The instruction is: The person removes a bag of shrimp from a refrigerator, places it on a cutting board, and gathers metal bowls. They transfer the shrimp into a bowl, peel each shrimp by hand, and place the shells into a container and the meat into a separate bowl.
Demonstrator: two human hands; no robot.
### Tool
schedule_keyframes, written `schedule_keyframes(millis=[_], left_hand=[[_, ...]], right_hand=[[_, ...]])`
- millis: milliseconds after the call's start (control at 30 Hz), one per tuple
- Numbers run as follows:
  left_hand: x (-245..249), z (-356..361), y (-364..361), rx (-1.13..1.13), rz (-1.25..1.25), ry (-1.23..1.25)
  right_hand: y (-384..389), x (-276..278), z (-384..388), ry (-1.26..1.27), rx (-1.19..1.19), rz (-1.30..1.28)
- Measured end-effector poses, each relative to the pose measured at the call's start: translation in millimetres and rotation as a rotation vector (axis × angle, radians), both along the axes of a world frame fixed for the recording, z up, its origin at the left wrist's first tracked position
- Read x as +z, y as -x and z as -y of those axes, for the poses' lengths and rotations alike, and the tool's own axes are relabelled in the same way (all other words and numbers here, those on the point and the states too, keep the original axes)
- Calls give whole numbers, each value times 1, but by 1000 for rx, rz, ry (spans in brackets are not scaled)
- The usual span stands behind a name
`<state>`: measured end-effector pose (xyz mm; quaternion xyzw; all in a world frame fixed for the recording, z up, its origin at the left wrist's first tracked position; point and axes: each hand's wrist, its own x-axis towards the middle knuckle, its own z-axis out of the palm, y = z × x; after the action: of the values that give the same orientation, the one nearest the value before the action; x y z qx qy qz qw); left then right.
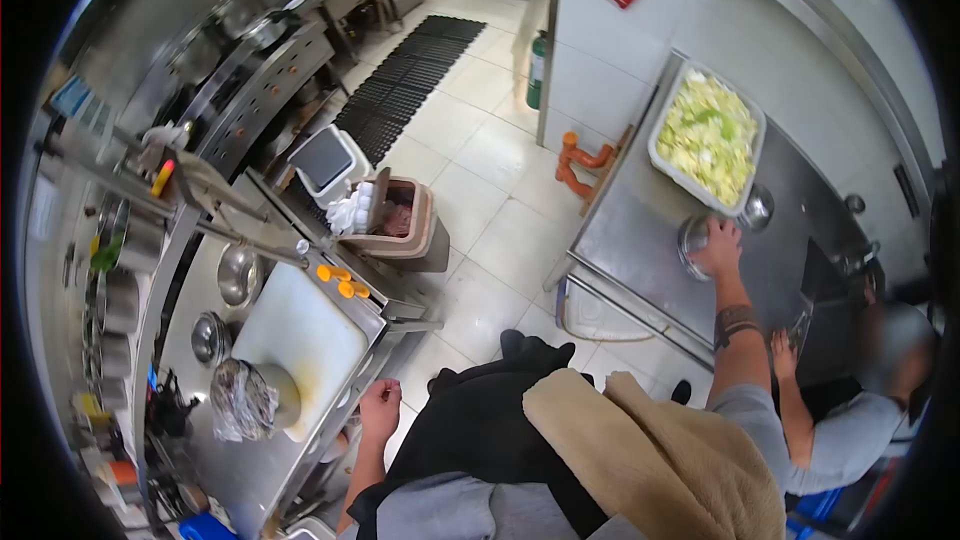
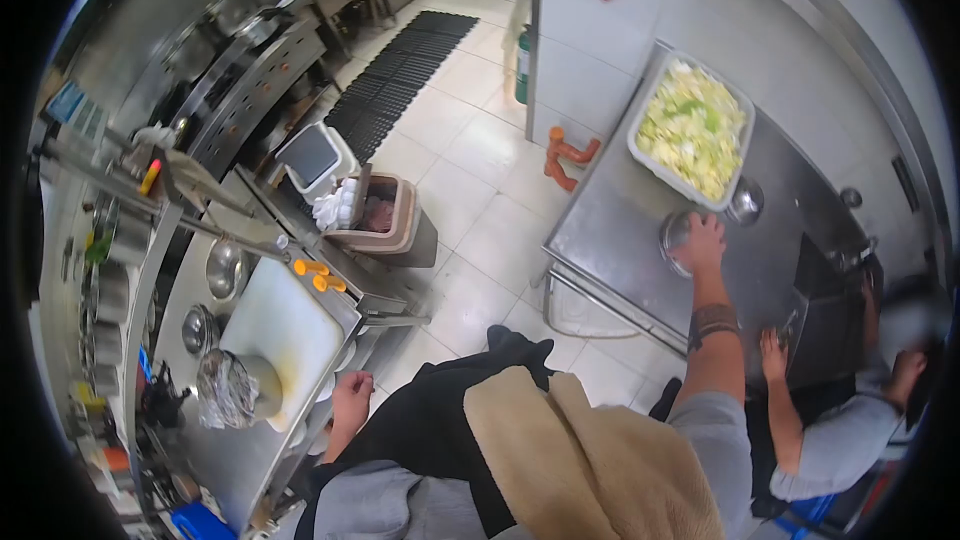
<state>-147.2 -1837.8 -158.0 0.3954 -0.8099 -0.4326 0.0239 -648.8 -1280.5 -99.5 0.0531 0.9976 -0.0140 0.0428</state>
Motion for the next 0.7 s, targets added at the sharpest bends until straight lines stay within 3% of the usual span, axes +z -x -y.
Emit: schedule_keyframes(millis=[100,167,367,433,500,567,667,700], left_hand=[[-6,-7,-6,48,6,26],[-7,-9,-14,73,20,3],[-14,-20,-25,23,110,12],[-11,-22,-28,5,89,42],[-8,-21,-28,21,97,51],[-8,-16,-28,40,102,55],[-23,-10,-35,18,76,77],[-26,-5,-35,-20,85,76]], right_hand=[[14,-20,-12,164,-233,-37],[41,-76,-50,227,-326,-79],[36,-64,-52,206,-378,-45],[18,-29,-38,205,-451,-37],[5,-16,-48,185,-479,-117],[4,-44,-99,254,-445,-361],[-10,-43,-102,186,-578,-477],[-15,-49,-105,521,-621,-405]])
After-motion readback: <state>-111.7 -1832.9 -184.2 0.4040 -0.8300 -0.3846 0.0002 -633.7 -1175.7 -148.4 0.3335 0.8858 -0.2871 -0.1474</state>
